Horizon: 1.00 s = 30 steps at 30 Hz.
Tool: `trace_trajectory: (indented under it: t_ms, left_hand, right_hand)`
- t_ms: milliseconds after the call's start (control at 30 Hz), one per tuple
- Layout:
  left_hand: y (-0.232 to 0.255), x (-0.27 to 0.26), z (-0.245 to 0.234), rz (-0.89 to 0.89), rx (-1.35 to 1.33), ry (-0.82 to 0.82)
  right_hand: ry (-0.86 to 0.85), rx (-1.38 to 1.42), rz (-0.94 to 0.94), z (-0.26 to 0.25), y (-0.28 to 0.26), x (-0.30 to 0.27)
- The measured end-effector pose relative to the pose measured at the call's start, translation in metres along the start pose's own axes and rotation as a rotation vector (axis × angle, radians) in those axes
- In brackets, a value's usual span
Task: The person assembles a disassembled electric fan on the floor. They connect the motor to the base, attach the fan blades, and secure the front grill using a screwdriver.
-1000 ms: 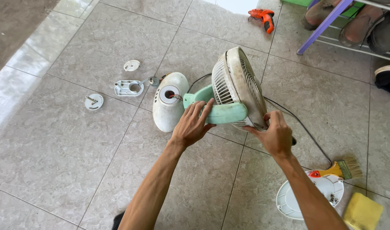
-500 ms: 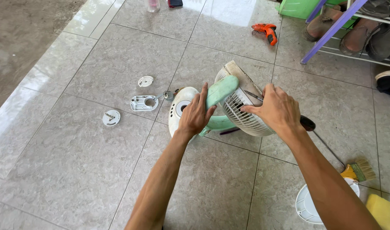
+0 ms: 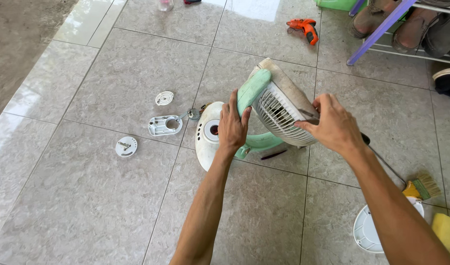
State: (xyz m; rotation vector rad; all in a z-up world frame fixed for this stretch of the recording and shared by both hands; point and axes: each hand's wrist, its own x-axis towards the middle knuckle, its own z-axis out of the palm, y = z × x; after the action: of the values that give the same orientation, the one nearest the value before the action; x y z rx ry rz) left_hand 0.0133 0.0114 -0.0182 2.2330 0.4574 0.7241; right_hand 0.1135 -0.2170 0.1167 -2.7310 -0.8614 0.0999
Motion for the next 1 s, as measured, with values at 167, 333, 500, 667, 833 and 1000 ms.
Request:
trace_trajectory:
  t_ms: [167, 333, 500, 667, 833, 1000]
  left_hand:
    - [-0.002, 0.012, -0.001, -0.17, 0.009, -0.007]
    - [-0.026, 0.024, 0.005, -0.255, -0.002, -0.047]
    - [-0.057, 0.028, 0.011, -0.292, -0.197, -0.165]
    - [-0.073, 0.016, 0.028, -0.269, -0.128, -0.154]
    - [-0.076, 0.018, 0.031, -0.304, -0.057, -0.129]
    - [-0.072, 0.015, 0.028, -0.326, -0.022, -0.121]
  right_hand:
    - [0.012, -0.033, 0.011, 0.01, -0.026, 0.011]
    - [-0.027, -0.076, 0.051, 0.013, -0.048, 0.035]
    - [-0.041, -0.111, 0.082, 0.02, -0.062, 0.054]
    - [-0.048, -0.162, 0.085, 0.034, -0.076, 0.074]
    - [-0.101, -0.19, 0.094, 0.059, -0.085, 0.083]
    - [-0.096, -0.266, 0.043, 0.088, -0.097, 0.075]
